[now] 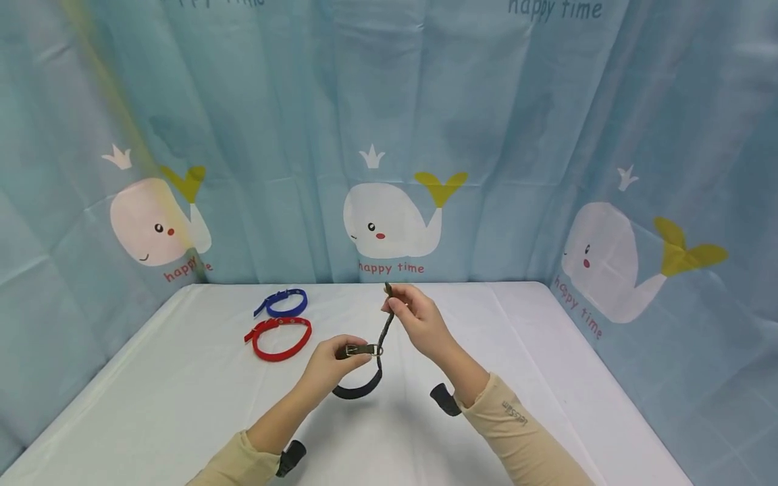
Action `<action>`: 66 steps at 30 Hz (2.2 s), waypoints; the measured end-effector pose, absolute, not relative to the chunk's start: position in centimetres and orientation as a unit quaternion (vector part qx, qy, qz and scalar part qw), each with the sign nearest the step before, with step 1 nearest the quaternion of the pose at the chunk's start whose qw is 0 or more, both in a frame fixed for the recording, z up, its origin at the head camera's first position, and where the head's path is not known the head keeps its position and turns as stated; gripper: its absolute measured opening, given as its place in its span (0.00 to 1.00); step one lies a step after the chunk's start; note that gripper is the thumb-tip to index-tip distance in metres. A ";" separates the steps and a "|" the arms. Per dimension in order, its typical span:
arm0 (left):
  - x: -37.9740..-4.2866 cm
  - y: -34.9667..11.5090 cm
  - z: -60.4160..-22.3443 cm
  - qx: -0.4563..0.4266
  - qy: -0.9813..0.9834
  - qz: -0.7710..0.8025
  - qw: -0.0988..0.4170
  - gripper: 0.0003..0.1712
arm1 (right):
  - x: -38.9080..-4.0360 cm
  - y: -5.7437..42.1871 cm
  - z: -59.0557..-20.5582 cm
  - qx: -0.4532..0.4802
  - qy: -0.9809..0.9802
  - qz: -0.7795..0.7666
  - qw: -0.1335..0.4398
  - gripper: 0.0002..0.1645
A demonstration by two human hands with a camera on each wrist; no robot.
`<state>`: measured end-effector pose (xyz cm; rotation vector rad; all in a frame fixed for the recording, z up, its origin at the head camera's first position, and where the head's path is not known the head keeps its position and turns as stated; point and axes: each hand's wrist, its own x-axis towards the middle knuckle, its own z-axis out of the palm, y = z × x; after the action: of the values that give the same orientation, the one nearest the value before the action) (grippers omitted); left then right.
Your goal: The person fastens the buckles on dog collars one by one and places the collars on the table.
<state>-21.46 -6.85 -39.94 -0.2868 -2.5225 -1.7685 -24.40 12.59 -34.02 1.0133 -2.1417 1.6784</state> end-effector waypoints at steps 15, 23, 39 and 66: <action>-21.2 -7.5 -39.3 -0.094 -0.789 -0.600 0.087 0.16 | -24.9 13.4 -34.8 0.488 -0.721 0.457 0.183 0.20; -20.9 -7.1 -39.3 -0.110 -0.771 -0.621 0.088 0.19 | -25.0 12.9 -35.1 0.464 -0.716 0.496 0.161 0.21; -21.0 -7.4 -39.0 -0.059 -0.782 -0.615 0.079 0.17 | -25.2 14.0 -35.2 0.499 -0.724 0.429 0.206 0.15; -20.9 -8.2 -38.9 -0.118 -0.766 -0.629 0.064 0.10 | -26.1 12.5 -36.8 0.571 -0.698 0.385 0.196 0.15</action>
<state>-20.94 -8.24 -38.86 -0.3567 -2.3129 -1.8983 -26.08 12.46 -36.84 1.6007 -1.9550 1.0778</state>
